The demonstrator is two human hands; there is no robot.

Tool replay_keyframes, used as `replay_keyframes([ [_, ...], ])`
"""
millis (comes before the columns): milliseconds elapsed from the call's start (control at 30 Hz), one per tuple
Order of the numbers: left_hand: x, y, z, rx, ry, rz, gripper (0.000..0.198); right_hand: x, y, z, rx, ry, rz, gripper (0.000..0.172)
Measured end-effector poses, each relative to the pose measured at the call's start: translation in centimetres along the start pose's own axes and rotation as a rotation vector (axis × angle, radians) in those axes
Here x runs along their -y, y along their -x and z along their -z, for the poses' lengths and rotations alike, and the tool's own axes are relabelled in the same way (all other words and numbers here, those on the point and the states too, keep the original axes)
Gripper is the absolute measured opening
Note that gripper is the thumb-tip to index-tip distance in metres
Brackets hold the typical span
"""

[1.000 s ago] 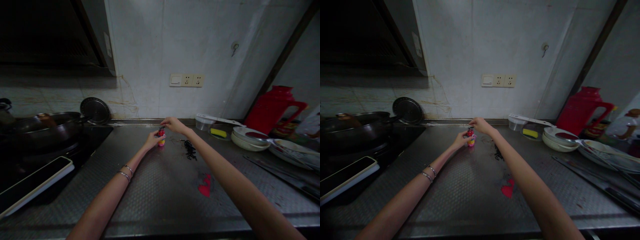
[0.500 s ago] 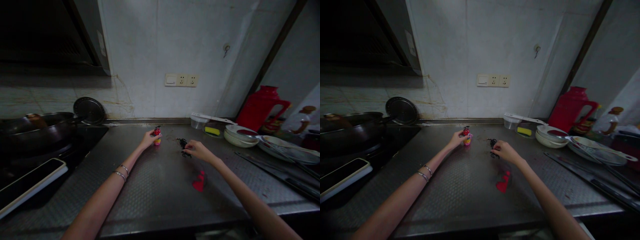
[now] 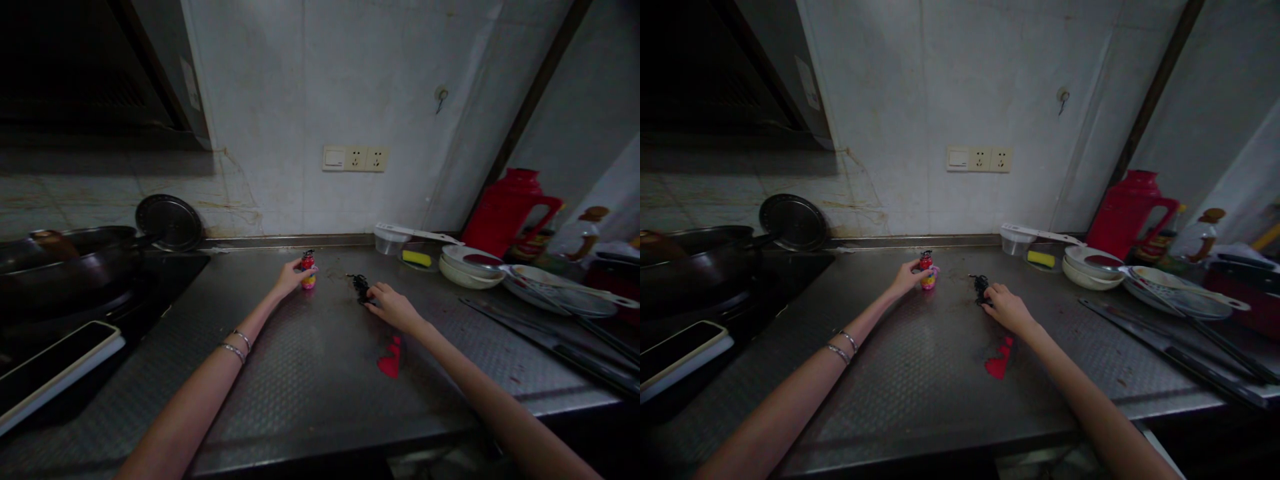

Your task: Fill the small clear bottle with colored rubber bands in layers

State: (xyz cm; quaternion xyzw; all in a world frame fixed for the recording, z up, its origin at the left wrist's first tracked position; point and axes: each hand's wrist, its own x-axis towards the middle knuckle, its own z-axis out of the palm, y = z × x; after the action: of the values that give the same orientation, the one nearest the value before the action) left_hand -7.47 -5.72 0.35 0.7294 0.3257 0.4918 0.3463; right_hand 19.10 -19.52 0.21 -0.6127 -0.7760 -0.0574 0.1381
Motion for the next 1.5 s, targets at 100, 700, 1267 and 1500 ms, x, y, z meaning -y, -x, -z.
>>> replay_keyframes([
  [100, 0.0, 0.0, 0.0, 0.006, -0.012, -0.007, 0.039, -0.9, -0.6, -0.3, 0.022, -0.021, -0.02, 0.029],
  [700, -0.1, 0.0, 0.1, 0.005, -0.013, -0.01, 0.037, -2.8, -3.3, -0.6, 0.129, -0.08, 0.039, 0.022],
  [1267, -0.2, 0.2, 0.1, 0.012, 0.047, -0.005, 0.036, -3.6, -3.4, -0.3, 0.028, -0.12, 0.105, 0.017],
  [1500, 0.2, 0.0, 0.1, 0.017, 0.024, -0.016, 0.037, -1.9, -6.2, 2.5, -0.102, -0.238, 0.211, 0.016],
])
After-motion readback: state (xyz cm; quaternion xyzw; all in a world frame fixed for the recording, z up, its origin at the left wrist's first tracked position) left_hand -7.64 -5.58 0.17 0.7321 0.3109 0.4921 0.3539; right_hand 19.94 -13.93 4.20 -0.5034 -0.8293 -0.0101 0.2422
